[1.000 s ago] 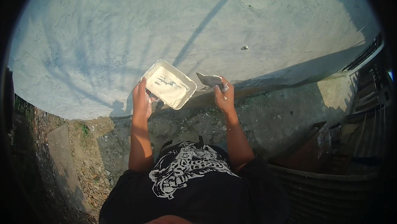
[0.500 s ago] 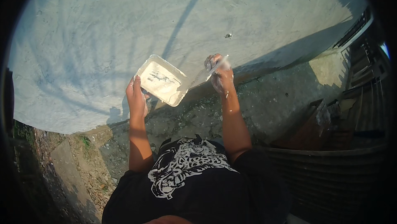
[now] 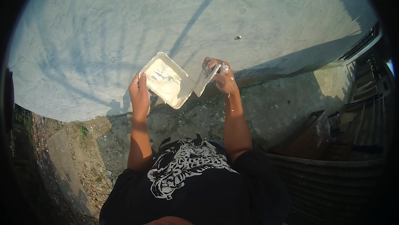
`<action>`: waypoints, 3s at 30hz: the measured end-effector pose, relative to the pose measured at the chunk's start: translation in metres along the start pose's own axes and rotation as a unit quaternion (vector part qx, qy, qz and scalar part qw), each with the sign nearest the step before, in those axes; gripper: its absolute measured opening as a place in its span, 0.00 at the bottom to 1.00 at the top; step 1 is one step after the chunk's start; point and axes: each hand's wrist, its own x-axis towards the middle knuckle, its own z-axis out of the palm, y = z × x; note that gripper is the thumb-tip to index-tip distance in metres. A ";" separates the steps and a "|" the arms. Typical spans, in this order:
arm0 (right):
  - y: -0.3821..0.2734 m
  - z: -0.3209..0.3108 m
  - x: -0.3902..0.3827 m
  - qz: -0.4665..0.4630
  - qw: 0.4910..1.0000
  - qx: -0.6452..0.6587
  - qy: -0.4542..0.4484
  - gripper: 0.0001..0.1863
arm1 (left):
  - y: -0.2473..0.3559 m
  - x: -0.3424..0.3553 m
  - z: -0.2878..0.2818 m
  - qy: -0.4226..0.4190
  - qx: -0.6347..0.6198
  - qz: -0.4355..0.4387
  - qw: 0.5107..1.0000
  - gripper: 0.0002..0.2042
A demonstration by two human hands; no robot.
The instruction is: The person applies plaster to an exterior wall, repeatedly scooping compound from a plastic container onto a putty knife and spreading it onto the wall.
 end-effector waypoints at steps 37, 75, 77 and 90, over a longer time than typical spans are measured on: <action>0.000 0.012 0.017 -0.077 0.972 -0.191 -0.113 0.09 | 0.036 -0.028 0.000 0.015 0.099 0.142 0.985 0.18; 0.055 -0.008 0.020 0.276 0.921 -0.260 -0.090 0.13 | 0.033 -0.025 -0.042 0.101 0.128 0.140 0.977 0.18; 0.040 -0.012 0.020 0.259 0.916 -0.287 -0.107 0.14 | 0.035 -0.023 -0.047 0.111 0.132 0.122 0.977 0.18; -0.035 0.122 0.052 -0.222 0.612 -0.715 -0.255 0.19 | 0.025 -0.007 -0.034 0.108 0.247 0.111 0.957 0.13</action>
